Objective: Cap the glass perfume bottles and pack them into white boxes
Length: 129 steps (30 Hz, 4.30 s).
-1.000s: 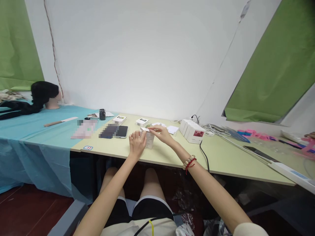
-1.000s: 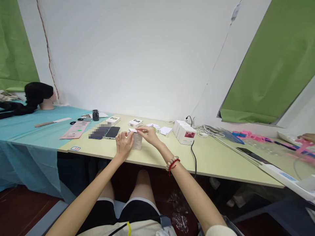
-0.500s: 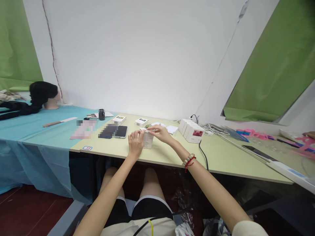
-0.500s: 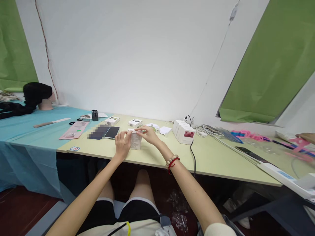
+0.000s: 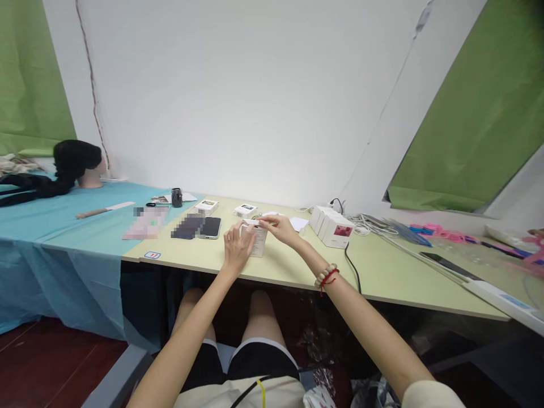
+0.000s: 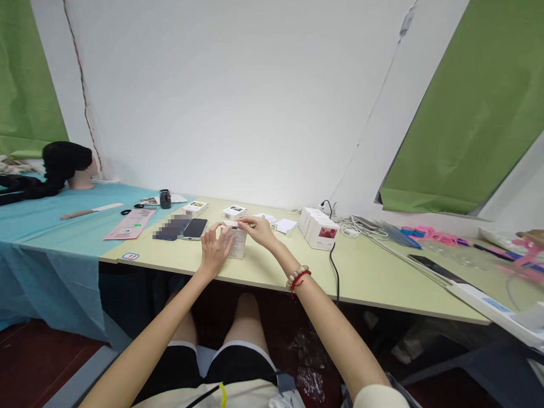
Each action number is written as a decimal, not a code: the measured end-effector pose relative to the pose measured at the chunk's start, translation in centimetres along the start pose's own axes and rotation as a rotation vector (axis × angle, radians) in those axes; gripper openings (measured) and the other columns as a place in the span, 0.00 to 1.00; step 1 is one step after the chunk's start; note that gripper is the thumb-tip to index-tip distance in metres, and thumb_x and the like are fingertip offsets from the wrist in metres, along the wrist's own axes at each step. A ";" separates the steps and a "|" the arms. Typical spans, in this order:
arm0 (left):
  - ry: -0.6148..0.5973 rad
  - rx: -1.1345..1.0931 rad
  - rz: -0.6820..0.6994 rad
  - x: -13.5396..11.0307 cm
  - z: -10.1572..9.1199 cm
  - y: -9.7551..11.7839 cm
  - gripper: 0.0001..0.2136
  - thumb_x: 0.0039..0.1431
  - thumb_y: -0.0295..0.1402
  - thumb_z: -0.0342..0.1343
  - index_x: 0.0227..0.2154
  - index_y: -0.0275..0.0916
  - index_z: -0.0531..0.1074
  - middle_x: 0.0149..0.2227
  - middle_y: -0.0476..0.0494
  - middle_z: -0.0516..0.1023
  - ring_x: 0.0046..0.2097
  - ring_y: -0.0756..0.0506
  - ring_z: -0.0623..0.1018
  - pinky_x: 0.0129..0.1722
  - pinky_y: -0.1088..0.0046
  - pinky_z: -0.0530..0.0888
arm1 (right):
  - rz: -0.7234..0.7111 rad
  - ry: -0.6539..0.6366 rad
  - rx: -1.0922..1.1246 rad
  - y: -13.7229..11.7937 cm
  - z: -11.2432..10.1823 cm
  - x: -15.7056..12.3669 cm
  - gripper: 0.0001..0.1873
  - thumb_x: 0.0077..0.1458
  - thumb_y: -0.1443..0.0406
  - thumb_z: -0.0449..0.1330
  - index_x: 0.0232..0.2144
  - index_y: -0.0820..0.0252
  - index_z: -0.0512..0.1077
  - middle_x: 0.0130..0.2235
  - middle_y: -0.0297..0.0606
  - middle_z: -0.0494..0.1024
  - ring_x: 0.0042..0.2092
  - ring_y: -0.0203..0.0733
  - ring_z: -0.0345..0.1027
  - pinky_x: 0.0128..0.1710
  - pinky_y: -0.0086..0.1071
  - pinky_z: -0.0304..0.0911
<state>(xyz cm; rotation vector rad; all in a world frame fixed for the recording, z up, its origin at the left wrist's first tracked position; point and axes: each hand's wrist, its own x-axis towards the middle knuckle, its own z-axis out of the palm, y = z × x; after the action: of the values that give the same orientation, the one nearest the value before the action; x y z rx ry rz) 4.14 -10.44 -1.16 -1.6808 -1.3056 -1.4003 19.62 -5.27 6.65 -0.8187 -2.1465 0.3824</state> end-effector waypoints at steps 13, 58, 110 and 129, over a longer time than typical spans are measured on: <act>0.000 -0.001 0.017 0.1 0.1 0.1 0.14 0.58 0.37 0.49 0.46 0.42 0.67 0.50 0.34 0.65 0.52 0.38 0.66 0.47 0.59 0.63 | -0.009 0.061 0.037 -0.1 0.5 -0.3 0.12 0.54 0.59 0.55 0.34 0.56 0.76 0.38 0.36 0.78 0.42 0.42 0.70 0.35 0.32 0.67; -0.156 0.037 0.054 0.3 -0.8 0.0 0.15 0.61 0.40 0.44 0.45 0.41 0.69 0.36 0.41 0.69 0.38 0.46 0.69 0.35 0.71 0.63 | -0.129 -0.092 -0.018 -2.1 -0.1 -1.7 0.15 0.58 0.61 0.52 0.45 0.53 0.72 0.45 0.41 0.71 0.48 0.42 0.64 0.31 0.28 0.66; -0.773 -0.881 -0.367 0.7 -1.0 -2.3 0.44 0.44 0.44 0.59 0.62 0.47 0.40 0.43 0.41 0.71 0.37 0.45 0.75 0.37 0.67 0.73 | 0.148 -0.167 0.520 0.2 2.7 -5.4 0.54 0.39 0.55 0.67 0.62 0.47 0.40 0.60 0.45 0.52 0.57 0.46 0.55 0.52 0.41 0.58; -0.777 -1.089 -0.734 0.6 0.1 -3.2 0.28 0.49 0.55 0.45 0.39 0.33 0.68 0.29 0.42 0.74 0.32 0.46 0.75 0.37 0.69 0.71 | 0.539 0.538 -0.359 8.3 -7.0 -12.3 0.54 0.35 0.53 0.65 0.59 0.57 0.40 0.55 0.51 0.52 0.57 0.55 0.47 0.54 0.49 0.49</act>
<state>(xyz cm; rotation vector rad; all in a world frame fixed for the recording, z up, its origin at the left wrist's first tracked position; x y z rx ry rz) 1.14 -9.08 -1.12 -2.8297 -1.8534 -2.2591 34.38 -7.26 -0.15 -1.5198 -1.4869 0.0224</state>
